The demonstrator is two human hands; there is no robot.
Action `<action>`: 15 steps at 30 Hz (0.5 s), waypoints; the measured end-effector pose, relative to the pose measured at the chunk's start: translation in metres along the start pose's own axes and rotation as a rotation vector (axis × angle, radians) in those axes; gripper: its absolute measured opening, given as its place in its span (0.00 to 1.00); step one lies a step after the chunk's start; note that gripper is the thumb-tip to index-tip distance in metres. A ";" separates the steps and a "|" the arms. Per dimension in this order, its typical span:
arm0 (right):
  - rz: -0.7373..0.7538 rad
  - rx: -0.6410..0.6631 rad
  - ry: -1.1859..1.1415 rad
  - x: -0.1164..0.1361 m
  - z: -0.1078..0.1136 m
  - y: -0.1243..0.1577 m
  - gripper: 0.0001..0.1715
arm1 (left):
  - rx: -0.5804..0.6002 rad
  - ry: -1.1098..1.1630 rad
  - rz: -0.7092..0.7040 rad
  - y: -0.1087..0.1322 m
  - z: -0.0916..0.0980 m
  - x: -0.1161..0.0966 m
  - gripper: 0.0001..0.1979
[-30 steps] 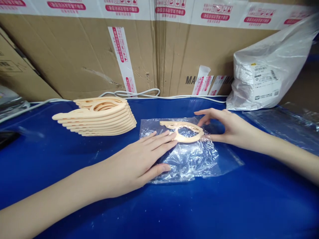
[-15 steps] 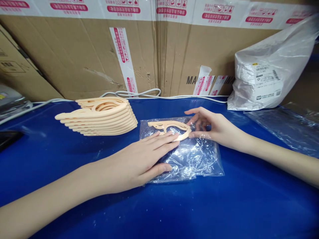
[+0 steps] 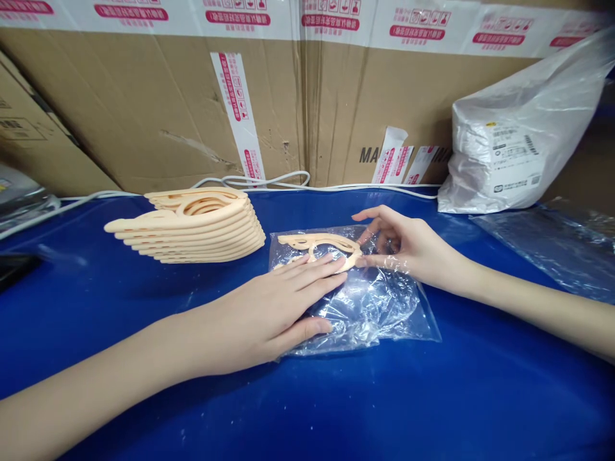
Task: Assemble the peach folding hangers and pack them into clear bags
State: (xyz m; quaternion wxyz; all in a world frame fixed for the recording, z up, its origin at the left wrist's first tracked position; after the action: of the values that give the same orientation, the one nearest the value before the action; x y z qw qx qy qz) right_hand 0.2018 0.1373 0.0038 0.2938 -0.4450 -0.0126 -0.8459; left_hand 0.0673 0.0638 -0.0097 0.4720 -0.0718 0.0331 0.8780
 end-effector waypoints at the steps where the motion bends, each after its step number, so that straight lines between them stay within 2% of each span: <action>1: 0.002 0.028 0.005 0.000 -0.001 0.000 0.38 | 0.003 0.001 0.003 0.000 0.000 0.001 0.28; 7: -0.032 0.233 0.143 0.001 0.007 0.013 0.56 | 0.039 -0.053 0.010 0.002 -0.004 0.006 0.26; 10: -0.066 0.361 0.250 0.000 0.012 0.028 0.64 | 0.012 -0.091 -0.018 0.004 0.004 0.002 0.25; 12: -0.064 0.418 0.314 0.000 0.014 0.036 0.69 | -0.072 -0.110 -0.022 0.008 0.024 0.000 0.25; 15: -0.027 0.465 0.388 0.000 0.014 0.046 0.72 | -0.263 -0.106 0.071 0.023 0.072 0.016 0.27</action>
State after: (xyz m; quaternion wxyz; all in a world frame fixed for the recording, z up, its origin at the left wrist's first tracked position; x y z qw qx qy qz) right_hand 0.2356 0.1032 0.0016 0.3736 -0.1957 -0.1556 -0.8933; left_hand 0.0323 0.0737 0.0583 0.4282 -0.0852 -0.1048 0.8935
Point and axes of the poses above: each hand's wrist, its own y-axis away from the middle knuckle, its own z-axis out of the back of the hand, x = y × z, the point moved 10 cm from there along -y, towards the middle knuckle, and after that the axes turned 8 degrees about -y, right-handed, at the moved point
